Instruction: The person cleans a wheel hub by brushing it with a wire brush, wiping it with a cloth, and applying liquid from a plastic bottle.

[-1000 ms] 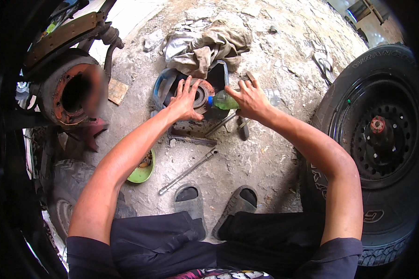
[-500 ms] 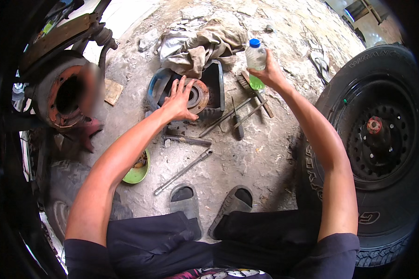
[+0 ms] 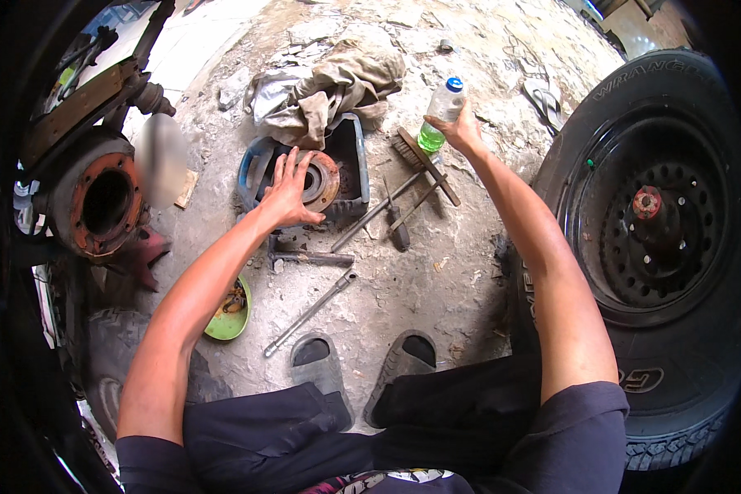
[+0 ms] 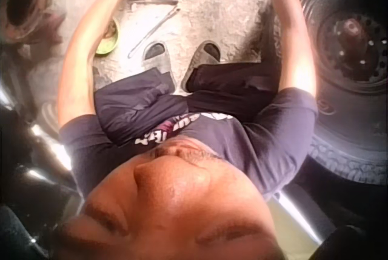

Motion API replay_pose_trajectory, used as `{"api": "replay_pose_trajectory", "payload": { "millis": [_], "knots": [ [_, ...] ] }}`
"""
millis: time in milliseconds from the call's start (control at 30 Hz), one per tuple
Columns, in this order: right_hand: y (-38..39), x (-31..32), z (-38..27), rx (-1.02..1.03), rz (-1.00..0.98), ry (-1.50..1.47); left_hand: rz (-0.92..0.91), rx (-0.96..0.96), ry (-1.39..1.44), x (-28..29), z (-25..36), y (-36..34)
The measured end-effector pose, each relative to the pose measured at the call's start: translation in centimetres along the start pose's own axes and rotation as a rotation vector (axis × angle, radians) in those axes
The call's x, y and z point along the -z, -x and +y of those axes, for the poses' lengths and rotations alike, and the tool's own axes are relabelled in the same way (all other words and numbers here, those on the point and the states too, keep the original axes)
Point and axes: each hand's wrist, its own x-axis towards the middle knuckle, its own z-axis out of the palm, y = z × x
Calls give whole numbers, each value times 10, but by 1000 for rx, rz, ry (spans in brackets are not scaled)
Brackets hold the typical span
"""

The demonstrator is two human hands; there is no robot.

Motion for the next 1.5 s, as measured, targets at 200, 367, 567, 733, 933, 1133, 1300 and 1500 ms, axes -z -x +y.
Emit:
{"api": "replay_pose_trajectory", "payload": {
  "millis": [200,367,567,733,933,1133,1300,1500],
  "knots": [
    [3,25,32,46,-98,-156,23,-44,16,0,14,-7],
    [38,7,-36,-382,-515,261,48,-3,-2,-5,-13,7],
    [108,-35,-45,406,-698,964,44,-27,15,-3,2,1],
    [135,-36,1,714,-816,1057,4,-19,-21,0,10,-4],
    [107,-29,-22,555,-1165,966,-5,-22,-17,2,5,-1],
    [93,-15,-91,553,-896,276,-12,-10,4,2,3,1],
    [129,-37,-102,714,-612,381,-31,2,4,7,6,3],
    [159,-48,-85,722,-563,476,-7,-14,-12,4,11,1]
  ]
}}
